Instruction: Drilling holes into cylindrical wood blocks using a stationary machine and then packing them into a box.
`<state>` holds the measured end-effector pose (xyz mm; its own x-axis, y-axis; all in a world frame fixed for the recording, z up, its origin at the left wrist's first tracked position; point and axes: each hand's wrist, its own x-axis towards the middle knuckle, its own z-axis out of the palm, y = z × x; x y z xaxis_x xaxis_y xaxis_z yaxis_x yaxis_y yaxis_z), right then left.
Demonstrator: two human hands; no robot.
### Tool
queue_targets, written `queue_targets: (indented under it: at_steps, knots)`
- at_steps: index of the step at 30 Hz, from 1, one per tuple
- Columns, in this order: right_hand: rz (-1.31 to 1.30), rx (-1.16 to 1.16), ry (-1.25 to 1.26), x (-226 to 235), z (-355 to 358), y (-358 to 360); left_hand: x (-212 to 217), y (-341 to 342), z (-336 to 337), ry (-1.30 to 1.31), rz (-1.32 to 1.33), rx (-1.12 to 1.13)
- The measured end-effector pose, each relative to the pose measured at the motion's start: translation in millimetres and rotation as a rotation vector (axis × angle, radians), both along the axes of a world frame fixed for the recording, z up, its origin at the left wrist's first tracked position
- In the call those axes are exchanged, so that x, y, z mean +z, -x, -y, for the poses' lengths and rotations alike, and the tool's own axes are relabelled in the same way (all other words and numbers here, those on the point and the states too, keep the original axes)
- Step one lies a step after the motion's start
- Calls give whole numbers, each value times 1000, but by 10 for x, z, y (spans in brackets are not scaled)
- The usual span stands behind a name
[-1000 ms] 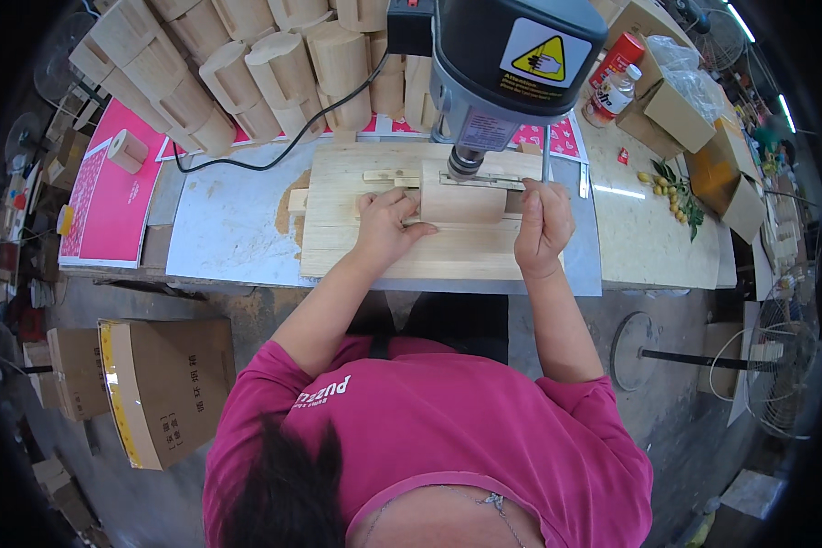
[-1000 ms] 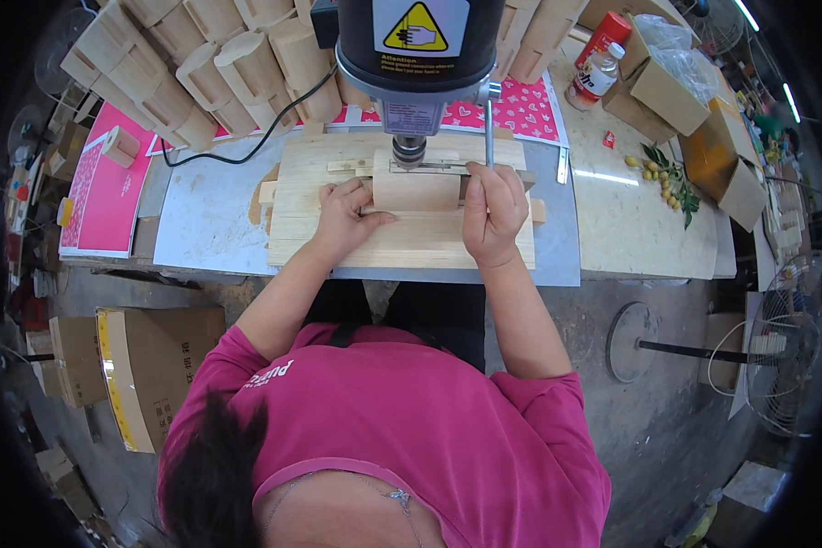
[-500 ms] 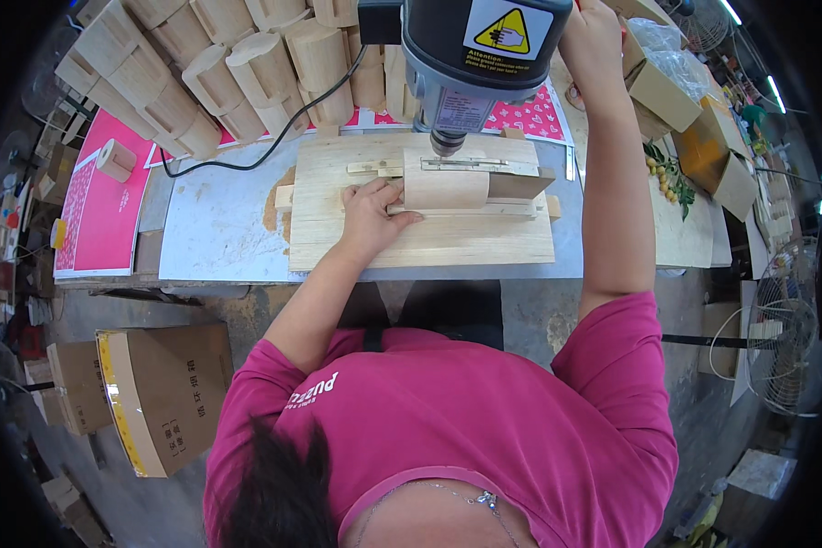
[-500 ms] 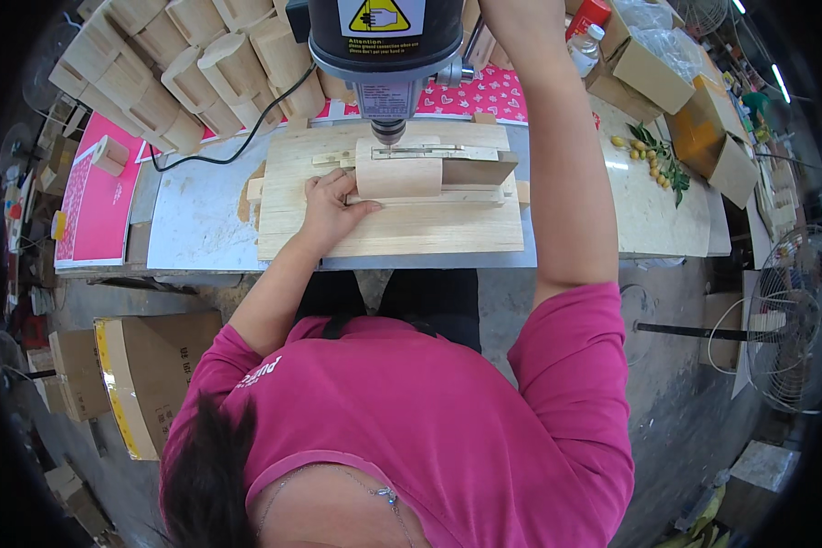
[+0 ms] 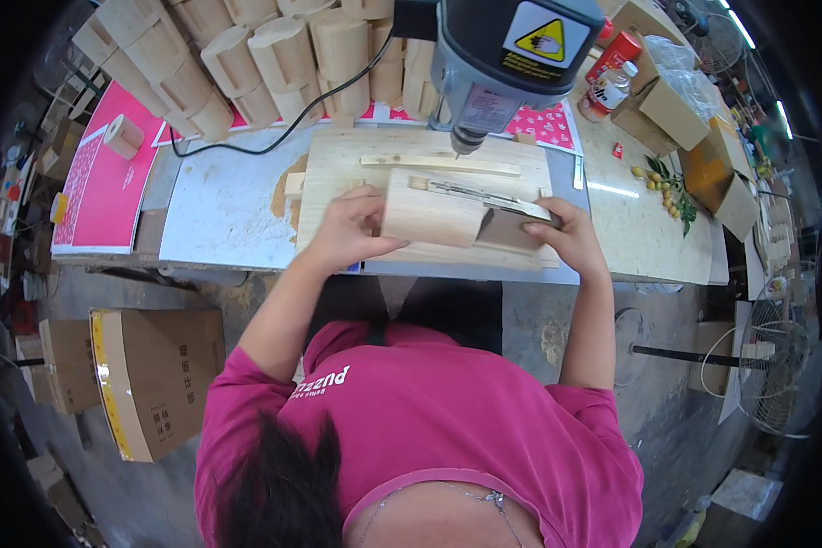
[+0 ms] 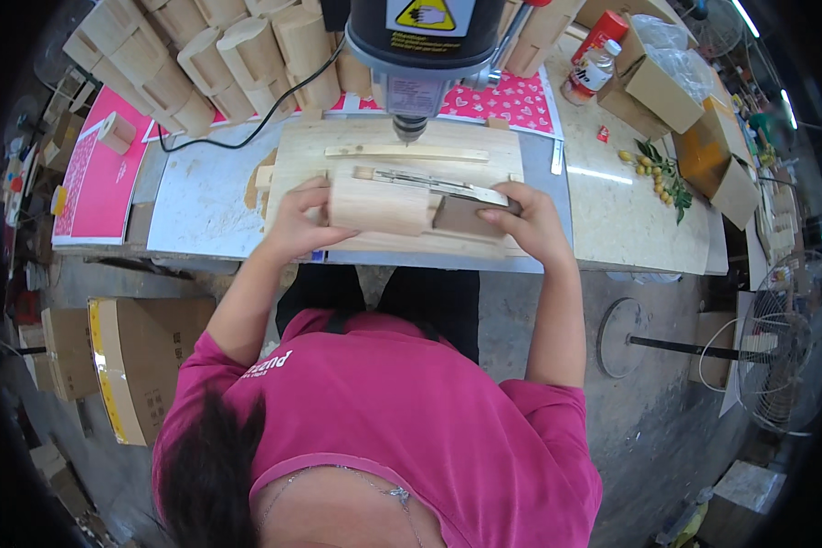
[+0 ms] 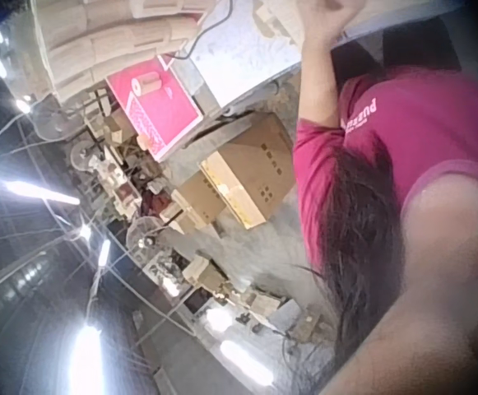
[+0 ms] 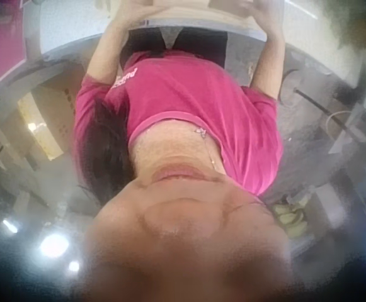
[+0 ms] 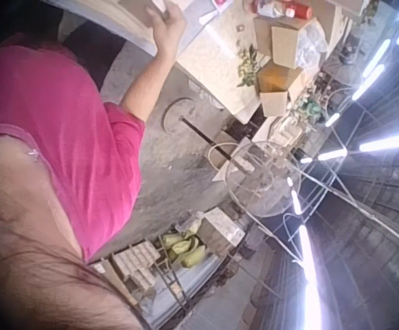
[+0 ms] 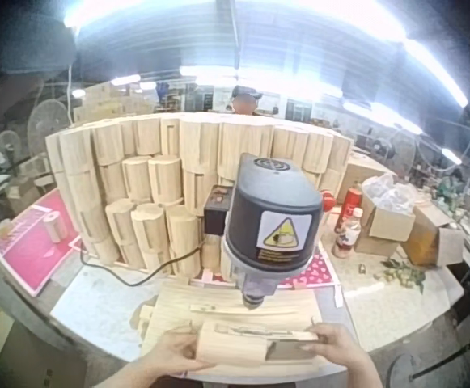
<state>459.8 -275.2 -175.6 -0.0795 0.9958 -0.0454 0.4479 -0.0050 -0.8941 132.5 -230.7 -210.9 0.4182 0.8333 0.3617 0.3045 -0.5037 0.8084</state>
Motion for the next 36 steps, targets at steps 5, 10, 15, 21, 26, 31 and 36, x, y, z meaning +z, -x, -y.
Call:
queue_targets:
  at_steps: [5, 10, 15, 21, 26, 31, 36]
  knots:
    - [-321, -92, 207, -212, 302, 15, 350, 727, 328, 358, 287, 73]
    - [-244, -80, 195, -149, 453, 353, 493, 951, 427, 865, 739, 481]
    - [-145, 40, -93, 263, 575, 437, 503, 840, 528, 862, 580, 498]
    - [-199, 42, -239, 270, 528, 418, 473, 644, 574, 864, 484, 407]
    - [-214, 88, -167, 100, 458, 387, 299, 402, 540, 938, 555, 297]
    - [-234, 60, -146, -152, 332, 391, 115, 49, 473, 963, 561, 79]
    - [-207, -52, -178, -307, 248, 297, -27, -82, 393, 674, 510, -38]
